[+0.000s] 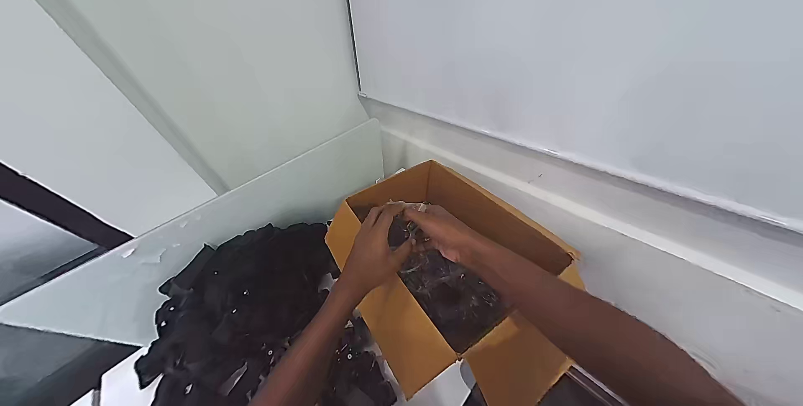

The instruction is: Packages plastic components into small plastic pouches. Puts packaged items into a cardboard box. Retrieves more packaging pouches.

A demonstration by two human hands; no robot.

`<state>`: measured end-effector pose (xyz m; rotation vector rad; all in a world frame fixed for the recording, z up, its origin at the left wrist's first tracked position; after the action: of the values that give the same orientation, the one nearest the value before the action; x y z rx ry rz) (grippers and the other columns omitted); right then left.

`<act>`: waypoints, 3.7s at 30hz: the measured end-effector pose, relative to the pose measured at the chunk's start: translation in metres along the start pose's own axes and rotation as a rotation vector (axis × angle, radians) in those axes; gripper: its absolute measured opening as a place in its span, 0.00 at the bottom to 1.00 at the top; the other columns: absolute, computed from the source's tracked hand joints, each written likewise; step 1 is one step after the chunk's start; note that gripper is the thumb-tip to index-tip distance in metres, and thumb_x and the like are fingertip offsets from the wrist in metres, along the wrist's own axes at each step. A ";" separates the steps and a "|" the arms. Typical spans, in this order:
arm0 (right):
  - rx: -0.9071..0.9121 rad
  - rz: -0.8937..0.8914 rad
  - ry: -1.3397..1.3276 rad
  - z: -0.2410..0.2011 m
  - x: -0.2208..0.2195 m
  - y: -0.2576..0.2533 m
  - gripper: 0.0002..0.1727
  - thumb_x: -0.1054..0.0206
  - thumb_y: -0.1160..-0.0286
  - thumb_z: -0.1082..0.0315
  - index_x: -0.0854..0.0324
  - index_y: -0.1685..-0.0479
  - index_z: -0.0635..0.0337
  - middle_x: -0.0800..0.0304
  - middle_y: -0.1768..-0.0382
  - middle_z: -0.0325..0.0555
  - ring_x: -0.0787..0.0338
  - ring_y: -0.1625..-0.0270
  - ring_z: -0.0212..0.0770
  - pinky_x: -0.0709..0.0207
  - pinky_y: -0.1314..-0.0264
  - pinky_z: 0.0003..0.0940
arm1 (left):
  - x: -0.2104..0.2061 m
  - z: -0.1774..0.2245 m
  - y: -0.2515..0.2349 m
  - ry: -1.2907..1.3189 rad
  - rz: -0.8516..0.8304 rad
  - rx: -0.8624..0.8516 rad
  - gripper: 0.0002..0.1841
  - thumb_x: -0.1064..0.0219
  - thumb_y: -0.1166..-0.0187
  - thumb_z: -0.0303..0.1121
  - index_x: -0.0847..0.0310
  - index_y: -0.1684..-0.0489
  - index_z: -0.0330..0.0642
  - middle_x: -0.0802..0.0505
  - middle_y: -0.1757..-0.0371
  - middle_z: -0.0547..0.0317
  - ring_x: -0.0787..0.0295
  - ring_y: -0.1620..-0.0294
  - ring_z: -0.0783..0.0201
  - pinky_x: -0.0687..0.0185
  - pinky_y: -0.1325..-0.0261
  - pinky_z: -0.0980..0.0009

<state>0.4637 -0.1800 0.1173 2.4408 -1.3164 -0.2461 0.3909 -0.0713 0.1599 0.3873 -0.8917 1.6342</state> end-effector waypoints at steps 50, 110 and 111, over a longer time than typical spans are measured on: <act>0.383 -0.579 0.054 0.121 -0.307 0.097 0.36 0.21 0.39 0.67 0.22 0.23 0.59 0.10 0.35 0.43 0.09 0.40 0.31 0.13 0.38 0.29 | 0.152 -0.078 0.383 0.061 0.915 0.639 0.44 0.25 0.29 0.54 0.33 0.20 0.31 0.27 0.16 0.43 0.32 0.14 0.55 0.26 0.19 0.57; 0.980 -0.727 0.462 0.073 -0.300 0.148 0.13 0.39 0.22 0.72 0.06 0.56 0.59 0.03 0.51 0.42 0.07 0.48 0.28 0.17 0.41 0.19 | 0.084 -0.131 0.409 1.031 1.112 0.701 0.27 0.61 0.05 0.47 0.18 0.48 0.36 0.05 0.59 0.55 0.06 0.54 0.64 0.09 0.45 0.61; 1.004 -0.713 0.480 0.076 -0.302 0.149 0.11 0.35 0.23 0.69 0.06 0.55 0.57 0.04 0.49 0.42 0.07 0.45 0.29 0.16 0.39 0.21 | 0.086 -0.129 0.408 0.991 1.091 0.690 0.25 0.59 0.05 0.46 0.17 0.51 0.37 0.05 0.60 0.56 0.06 0.56 0.65 0.08 0.46 0.62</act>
<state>0.1582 -0.0203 0.1008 3.3571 -0.2954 1.0083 0.0118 0.0674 -0.0058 -0.5737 0.3672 2.7027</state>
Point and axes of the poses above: each hand's wrist, its own y-axis away from the middle knuckle, its own x-axis out of the back of the hand, z = x × y, the point moved 9 cm from there along -y, towards the middle knuckle
